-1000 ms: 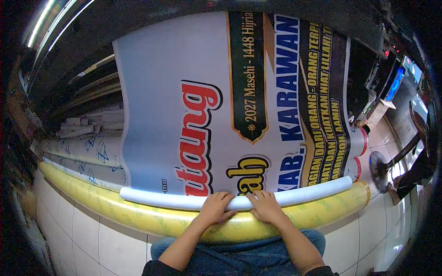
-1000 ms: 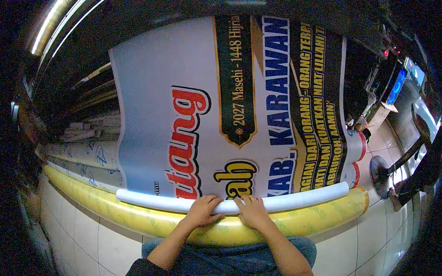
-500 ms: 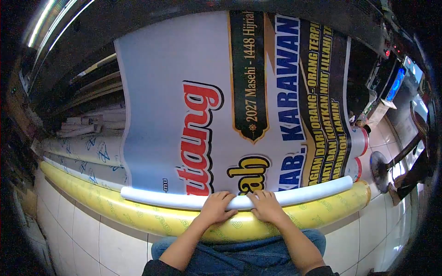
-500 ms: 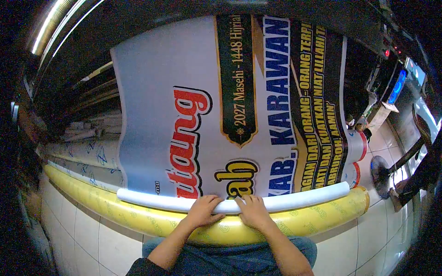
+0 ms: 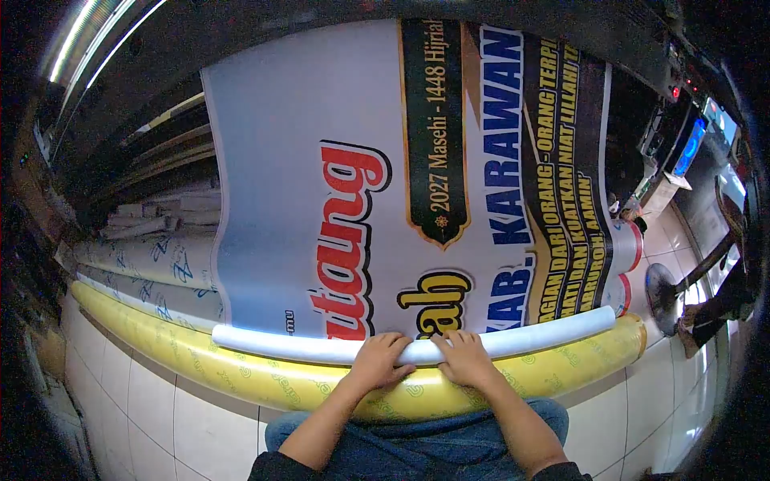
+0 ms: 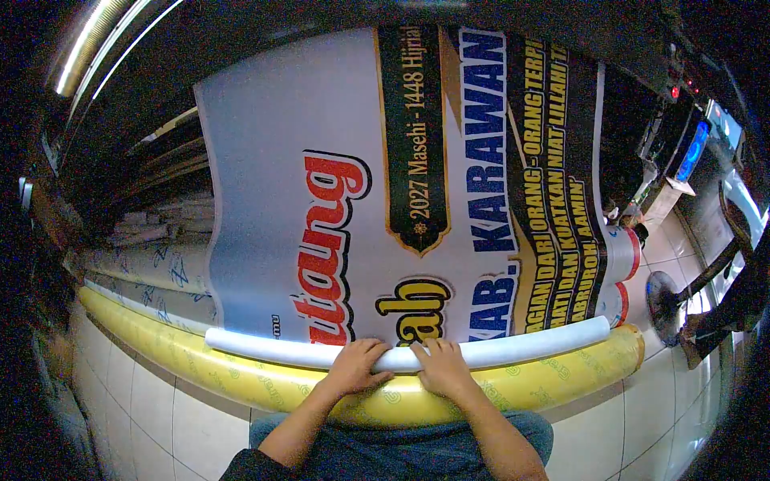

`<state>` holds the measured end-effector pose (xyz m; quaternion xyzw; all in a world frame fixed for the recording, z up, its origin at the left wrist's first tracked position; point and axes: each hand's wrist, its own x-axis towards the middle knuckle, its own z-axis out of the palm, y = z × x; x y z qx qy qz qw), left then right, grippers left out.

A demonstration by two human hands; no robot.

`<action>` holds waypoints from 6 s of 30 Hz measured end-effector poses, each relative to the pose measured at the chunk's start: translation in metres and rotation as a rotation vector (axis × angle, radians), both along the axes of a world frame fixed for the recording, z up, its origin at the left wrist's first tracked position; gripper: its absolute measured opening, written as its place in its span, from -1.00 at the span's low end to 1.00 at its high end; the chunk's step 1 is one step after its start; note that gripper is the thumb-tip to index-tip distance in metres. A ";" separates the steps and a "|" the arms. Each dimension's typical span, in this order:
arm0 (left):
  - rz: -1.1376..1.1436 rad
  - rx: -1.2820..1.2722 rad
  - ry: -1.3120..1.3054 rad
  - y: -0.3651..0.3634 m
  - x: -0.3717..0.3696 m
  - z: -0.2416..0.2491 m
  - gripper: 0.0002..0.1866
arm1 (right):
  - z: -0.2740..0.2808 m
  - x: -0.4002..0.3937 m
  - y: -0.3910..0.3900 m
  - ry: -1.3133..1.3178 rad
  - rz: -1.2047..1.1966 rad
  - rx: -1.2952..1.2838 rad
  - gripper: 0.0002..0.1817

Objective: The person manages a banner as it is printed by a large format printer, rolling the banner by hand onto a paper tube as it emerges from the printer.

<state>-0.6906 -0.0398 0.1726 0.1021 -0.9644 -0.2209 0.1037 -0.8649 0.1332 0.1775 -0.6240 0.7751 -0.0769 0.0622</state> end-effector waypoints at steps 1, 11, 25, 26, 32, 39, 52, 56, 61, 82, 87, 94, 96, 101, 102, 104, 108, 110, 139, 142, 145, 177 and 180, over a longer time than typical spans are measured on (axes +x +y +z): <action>0.000 0.000 -0.001 0.000 0.000 -0.002 -0.34 | 0.001 0.000 0.000 -0.007 -0.012 0.010 -0.32; 0.001 -0.011 0.004 -0.001 0.000 -0.005 -0.34 | -0.002 0.001 0.001 -0.015 -0.028 -0.016 -0.32; -0.005 -0.005 -0.021 -0.001 0.000 -0.001 -0.33 | 0.004 0.003 -0.001 0.002 -0.030 -0.024 -0.33; -0.004 -0.002 -0.024 0.000 0.000 0.001 -0.34 | 0.005 0.002 -0.001 0.017 -0.024 -0.036 -0.34; -0.016 0.039 -0.089 -0.004 -0.004 0.004 -0.38 | 0.013 -0.007 -0.004 -0.127 -0.011 0.004 -0.37; 0.043 0.035 0.055 -0.031 0.009 0.022 -0.41 | 0.033 -0.028 -0.001 -0.248 -0.073 0.008 -0.38; 0.271 0.206 -0.365 -0.094 0.066 0.049 -0.42 | 0.048 -0.097 0.048 -0.217 -0.266 0.302 -0.49; 0.360 0.092 -0.206 -0.094 0.065 0.068 -0.43 | 0.063 -0.092 0.042 -0.134 -0.246 0.126 -0.50; 0.228 -0.030 -0.259 -0.075 0.051 0.068 -0.38 | 0.068 -0.065 0.029 -0.119 -0.202 0.189 -0.41; 0.165 0.093 -0.328 -0.107 0.033 0.066 -0.36 | 0.058 -0.093 0.011 -0.124 -0.122 0.145 -0.42; 0.154 -0.028 -0.243 -0.104 0.024 0.080 -0.45 | 0.079 -0.090 -0.003 -0.180 -0.175 0.237 -0.43; 0.147 0.032 -0.227 -0.112 0.025 0.062 -0.35 | 0.067 -0.098 0.001 -0.188 -0.186 0.153 -0.41; 0.174 -0.044 -0.202 -0.107 0.021 0.070 -0.39 | 0.075 -0.095 -0.006 -0.170 -0.173 0.164 -0.43; 0.130 0.028 -0.341 -0.113 0.022 0.067 -0.47 | 0.078 -0.089 -0.005 -0.197 -0.156 0.222 -0.50; 0.150 0.043 -0.345 -0.114 0.022 0.066 -0.48 | 0.078 -0.090 -0.005 -0.197 -0.156 0.221 -0.50; 0.171 0.064 -0.353 -0.114 0.021 0.064 -0.48 | 0.077 -0.093 -0.007 -0.172 -0.160 0.237 -0.58; 0.207 0.143 -0.310 -0.116 0.017 0.071 -0.56 | 0.078 -0.094 -0.010 -0.171 -0.181 0.212 -0.63; 0.225 0.175 -0.346 -0.113 0.015 0.071 -0.57 | 0.076 -0.095 -0.009 -0.236 -0.240 0.120 -0.65; -0.046 0.367 -0.251 -0.106 -0.013 0.052 -0.58 | 0.073 -0.086 -0.018 -0.227 -0.186 0.251 -0.50; -0.083 0.361 -0.198 -0.109 -0.012 0.041 -0.55 | 0.073 -0.088 -0.018 -0.251 -0.191 0.303 -0.51; -0.085 0.361 -0.134 -0.107 -0.014 0.039 -0.53 | 0.069 -0.086 -0.018 -0.227 -0.169 0.276 -0.54; -0.015 0.124 -0.040 -0.067 -0.035 0.034 -0.57 | 0.049 -0.040 -0.045 -0.153 0.036 0.080 -0.23; -0.022 0.147 -0.056 -0.069 -0.035 0.036 -0.57 | 0.046 -0.051 -0.036 -0.245 0.069 0.022 -0.22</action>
